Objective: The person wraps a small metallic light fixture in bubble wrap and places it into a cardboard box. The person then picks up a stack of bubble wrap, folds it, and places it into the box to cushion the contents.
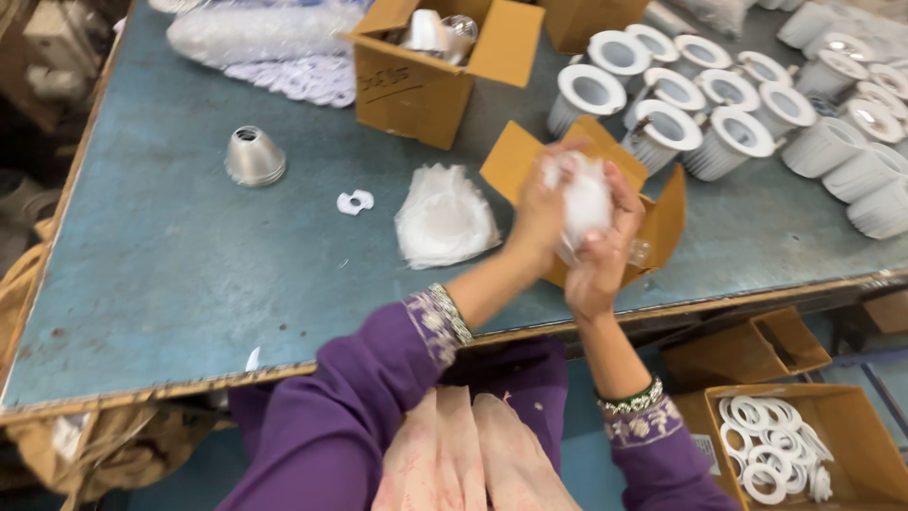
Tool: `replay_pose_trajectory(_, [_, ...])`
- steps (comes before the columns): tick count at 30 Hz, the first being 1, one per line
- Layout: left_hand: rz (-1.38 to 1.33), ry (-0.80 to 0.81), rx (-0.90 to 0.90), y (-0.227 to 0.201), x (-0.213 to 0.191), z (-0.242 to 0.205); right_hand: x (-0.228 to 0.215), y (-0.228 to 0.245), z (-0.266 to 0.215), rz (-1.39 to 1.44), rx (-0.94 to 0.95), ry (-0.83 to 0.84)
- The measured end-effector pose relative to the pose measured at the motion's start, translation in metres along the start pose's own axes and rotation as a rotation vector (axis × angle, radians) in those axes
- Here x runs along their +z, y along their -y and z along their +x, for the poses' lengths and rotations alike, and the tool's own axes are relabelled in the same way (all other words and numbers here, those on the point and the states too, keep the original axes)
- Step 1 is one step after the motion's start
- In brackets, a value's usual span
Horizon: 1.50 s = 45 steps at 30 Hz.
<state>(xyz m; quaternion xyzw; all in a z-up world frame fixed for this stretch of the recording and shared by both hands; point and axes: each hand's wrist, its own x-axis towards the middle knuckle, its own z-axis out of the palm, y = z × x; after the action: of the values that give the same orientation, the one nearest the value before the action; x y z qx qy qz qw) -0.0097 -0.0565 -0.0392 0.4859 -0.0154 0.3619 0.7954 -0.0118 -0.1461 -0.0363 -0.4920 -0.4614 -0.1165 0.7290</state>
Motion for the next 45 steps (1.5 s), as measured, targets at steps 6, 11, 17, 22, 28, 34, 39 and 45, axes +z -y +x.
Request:
replay_pose_trajectory(6, [0.569, 0.074, 0.388, 0.010, -0.002, -0.102, -0.010, -0.016, -0.037, 0.817, 0.394, -0.098])
replay_pose_trajectory(11, [0.522, 0.232, 0.062, 0.000, -0.038, -0.125, 0.026, 0.013, -0.087, 0.850, 0.694, -0.074])
replay_pose_trajectory(17, [1.387, 0.140, 0.571, -0.045, -0.098, -0.142, 0.065, 0.007, -0.116, 0.941, 1.104, -0.173])
replay_pose_trajectory(22, [1.533, -0.026, 0.550, -0.081, -0.121, -0.157, 0.081, -0.038, -0.148, 0.943, 1.080, -0.310])
replay_pose_trajectory(28, [1.355, 0.077, 0.054, -0.131, -0.201, -0.144, 0.073, -0.057, -0.137, 1.093, 0.868, -0.105])
replay_pose_trajectory(34, [1.813, -0.045, 0.003, -0.147, -0.268, -0.116, 0.079, -0.057, -0.123, 1.242, 1.188, -0.152])
replay_pose_trajectory(39, [2.047, 0.178, 0.007, -0.122, -0.285, -0.088, 0.074, -0.064, -0.123, 1.324, 1.193, -0.155])
replay_pose_trajectory(45, [2.258, 0.467, -0.196, -0.107, -0.271, -0.038, 0.080, -0.067, -0.130, 1.107, 1.118, -0.177])
